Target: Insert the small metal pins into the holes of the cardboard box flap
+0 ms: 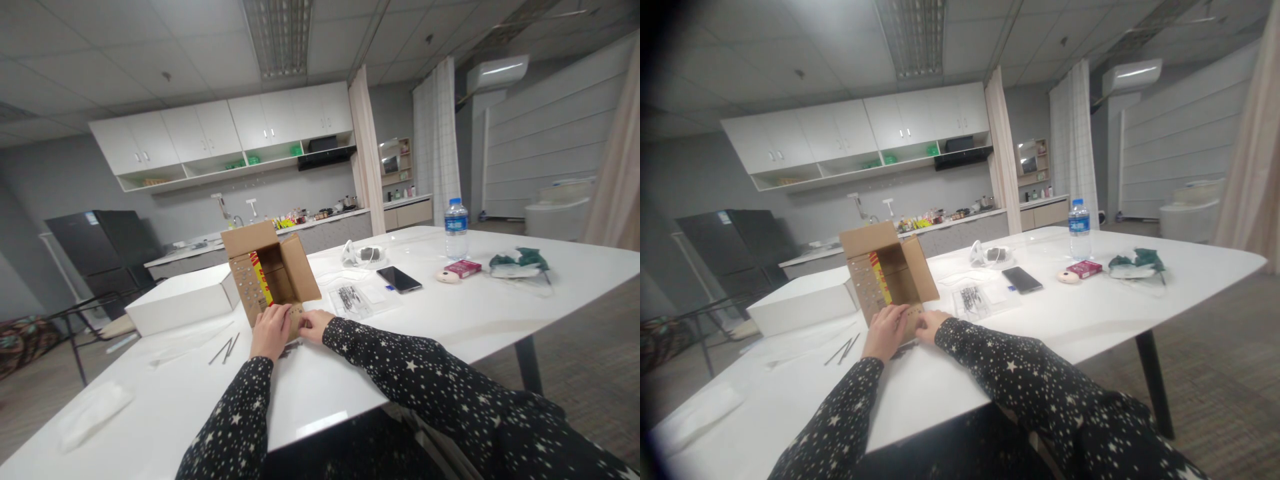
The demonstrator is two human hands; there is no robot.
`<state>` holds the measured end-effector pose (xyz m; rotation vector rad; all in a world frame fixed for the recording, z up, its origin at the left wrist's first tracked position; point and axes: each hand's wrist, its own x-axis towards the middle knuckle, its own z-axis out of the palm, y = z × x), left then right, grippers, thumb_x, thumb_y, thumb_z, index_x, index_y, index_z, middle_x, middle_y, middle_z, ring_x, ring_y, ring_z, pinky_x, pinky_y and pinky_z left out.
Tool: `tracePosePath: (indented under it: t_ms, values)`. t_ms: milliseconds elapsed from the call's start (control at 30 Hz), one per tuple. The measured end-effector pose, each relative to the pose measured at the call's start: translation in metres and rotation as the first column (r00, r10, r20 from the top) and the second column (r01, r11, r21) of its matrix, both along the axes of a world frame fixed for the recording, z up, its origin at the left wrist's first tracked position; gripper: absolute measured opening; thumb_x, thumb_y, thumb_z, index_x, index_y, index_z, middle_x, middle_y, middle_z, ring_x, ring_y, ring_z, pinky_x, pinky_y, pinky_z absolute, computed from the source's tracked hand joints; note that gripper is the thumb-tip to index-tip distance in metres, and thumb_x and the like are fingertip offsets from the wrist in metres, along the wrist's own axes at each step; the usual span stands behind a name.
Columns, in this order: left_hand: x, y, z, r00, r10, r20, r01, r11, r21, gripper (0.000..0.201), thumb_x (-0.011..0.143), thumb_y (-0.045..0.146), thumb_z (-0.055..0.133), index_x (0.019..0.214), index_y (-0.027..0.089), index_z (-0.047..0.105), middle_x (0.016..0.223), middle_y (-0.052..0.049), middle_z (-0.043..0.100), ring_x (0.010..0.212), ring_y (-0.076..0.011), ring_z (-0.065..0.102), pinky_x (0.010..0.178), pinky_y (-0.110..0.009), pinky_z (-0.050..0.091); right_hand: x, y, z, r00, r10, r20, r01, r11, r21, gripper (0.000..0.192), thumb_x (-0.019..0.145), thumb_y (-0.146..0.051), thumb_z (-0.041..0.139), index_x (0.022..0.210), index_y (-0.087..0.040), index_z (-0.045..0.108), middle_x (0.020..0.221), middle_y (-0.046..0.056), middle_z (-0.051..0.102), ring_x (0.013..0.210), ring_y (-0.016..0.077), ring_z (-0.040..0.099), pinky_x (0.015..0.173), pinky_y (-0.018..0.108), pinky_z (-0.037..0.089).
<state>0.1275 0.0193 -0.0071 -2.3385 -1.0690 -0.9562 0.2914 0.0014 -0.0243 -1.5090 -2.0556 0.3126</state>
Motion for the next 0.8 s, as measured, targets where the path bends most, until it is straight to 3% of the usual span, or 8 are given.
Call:
tracePosePath:
  t_ms: [233,800]
  values:
    - [-0.002,-0.004,0.0,0.99,-0.068,-0.124,0.049,0.987,-0.151,0.023,0.084,0.026,0.043,0.096,0.023,0.062,0.091,-0.004,0.063,0.09,-0.0174,0.057,0.077,-0.031,0.041,0.001,0.003,-0.003,0.999,0.037,-0.016,-0.036,0.999,0.035,0.022,0.071,-0.031,0.054,0.087,-0.021,0.066,0.076,0.0,0.065,0.065,0.0131,0.056,0.053,0.021,0.036]
    - [0.0,-0.017,0.008,0.98,-0.147,-0.132,0.087,0.921,-0.38,0.02,0.075,0.022,0.046,0.084,0.023,0.064,0.078,-0.002,0.061,0.073,-0.0154,0.057,0.068,-0.027,0.043,0.001,0.003,-0.003,1.0,0.021,-0.021,-0.02,1.0,0.022,0.023,0.07,-0.035,0.055,0.084,-0.02,0.067,0.076,0.0,0.067,0.067,0.014,0.058,0.054,0.022,0.037]
